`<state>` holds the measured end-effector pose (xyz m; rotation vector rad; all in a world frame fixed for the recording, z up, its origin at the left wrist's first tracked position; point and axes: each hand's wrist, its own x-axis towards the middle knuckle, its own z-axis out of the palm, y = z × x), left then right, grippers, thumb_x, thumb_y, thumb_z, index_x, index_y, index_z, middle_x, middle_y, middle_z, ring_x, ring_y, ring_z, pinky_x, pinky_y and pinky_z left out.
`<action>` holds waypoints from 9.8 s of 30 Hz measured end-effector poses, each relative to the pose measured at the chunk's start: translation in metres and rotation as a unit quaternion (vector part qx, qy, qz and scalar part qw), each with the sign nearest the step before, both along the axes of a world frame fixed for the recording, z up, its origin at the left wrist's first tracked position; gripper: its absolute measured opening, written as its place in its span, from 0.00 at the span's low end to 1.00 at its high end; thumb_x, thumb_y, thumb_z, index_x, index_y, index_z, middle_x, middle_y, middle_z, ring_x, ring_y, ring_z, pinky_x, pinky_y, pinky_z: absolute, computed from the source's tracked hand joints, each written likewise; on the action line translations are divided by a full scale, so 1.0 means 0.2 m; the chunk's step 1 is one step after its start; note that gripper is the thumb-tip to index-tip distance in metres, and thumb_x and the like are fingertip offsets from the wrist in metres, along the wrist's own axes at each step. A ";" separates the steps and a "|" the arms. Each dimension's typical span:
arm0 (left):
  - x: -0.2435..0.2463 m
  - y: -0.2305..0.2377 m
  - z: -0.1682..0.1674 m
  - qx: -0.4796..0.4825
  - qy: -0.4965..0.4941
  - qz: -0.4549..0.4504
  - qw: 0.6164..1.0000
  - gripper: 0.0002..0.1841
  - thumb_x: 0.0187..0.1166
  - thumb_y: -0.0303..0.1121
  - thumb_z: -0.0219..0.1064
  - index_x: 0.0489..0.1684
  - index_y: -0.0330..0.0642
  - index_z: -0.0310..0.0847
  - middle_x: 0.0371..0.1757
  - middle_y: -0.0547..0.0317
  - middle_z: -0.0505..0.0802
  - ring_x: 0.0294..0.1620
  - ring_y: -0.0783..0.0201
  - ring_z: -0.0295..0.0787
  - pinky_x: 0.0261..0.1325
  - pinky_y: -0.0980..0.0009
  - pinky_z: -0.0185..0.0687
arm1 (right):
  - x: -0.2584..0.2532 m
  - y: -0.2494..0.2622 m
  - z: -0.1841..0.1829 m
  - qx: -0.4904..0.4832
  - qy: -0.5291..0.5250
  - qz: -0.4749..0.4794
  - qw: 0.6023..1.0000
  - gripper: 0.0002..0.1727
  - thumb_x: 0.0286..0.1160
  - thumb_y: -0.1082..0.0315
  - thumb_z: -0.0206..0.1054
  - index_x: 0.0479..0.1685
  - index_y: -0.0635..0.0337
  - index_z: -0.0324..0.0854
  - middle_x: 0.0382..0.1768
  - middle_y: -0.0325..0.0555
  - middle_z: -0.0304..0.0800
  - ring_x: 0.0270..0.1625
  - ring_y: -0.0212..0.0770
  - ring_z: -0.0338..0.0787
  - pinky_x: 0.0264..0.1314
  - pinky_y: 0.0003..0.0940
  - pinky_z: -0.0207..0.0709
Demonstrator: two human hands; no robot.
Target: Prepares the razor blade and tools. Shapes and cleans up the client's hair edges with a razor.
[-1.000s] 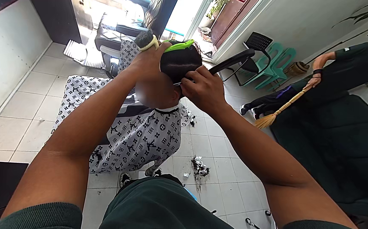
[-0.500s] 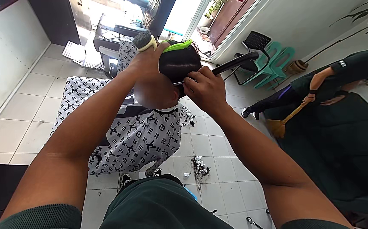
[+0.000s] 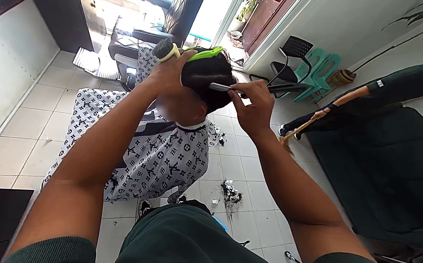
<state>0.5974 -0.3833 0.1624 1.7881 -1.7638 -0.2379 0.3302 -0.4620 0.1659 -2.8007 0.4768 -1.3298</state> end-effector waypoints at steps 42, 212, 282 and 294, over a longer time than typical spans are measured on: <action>-0.69 0.32 -0.68 -0.155 -0.149 0.204 0.955 0.41 0.67 0.15 0.66 0.86 0.60 0.72 0.91 0.54 0.69 0.92 0.45 0.58 0.82 0.40 0.59 | -0.01 0.00 0.02 0.055 0.355 -0.036 0.933 0.10 0.82 0.68 0.67 0.46 0.65 0.92 0.42 0.66 0.90 0.44 0.67 0.91 0.45 0.63 0.82; -0.58 0.51 -0.37 -0.055 0.498 -0.314 0.807 0.32 0.85 0.67 0.49 0.41 0.52 0.92 0.43 0.62 0.97 0.37 0.72 0.93 0.34 0.78 0.85 | -0.38 0.16 -0.54 0.667 -0.065 0.245 0.701 0.17 0.94 0.65 0.44 0.51 0.60 0.81 0.33 0.39 0.93 0.29 0.27 0.87 0.32 0.22 0.80; -0.35 0.15 -0.31 -0.188 -0.248 -0.003 0.950 0.10 0.82 0.36 0.68 0.53 0.54 0.94 0.86 0.43 0.74 0.90 0.40 0.62 0.88 0.44 0.53 | 0.38 0.47 -0.58 0.760 -0.278 0.059 0.584 0.07 0.85 0.74 0.64 0.54 0.70 0.78 0.39 0.53 0.91 0.34 0.40 0.95 0.37 0.38 0.93; -0.36 0.15 -0.30 -0.188 -0.237 0.001 0.953 0.10 0.83 0.37 0.68 0.53 0.55 0.95 0.85 0.43 0.75 0.89 0.41 0.63 0.87 0.45 0.54 | 0.39 0.47 -0.57 0.768 -0.293 0.065 0.566 0.08 0.85 0.74 0.64 0.54 0.70 0.77 0.38 0.52 0.90 0.33 0.40 0.94 0.36 0.37 0.93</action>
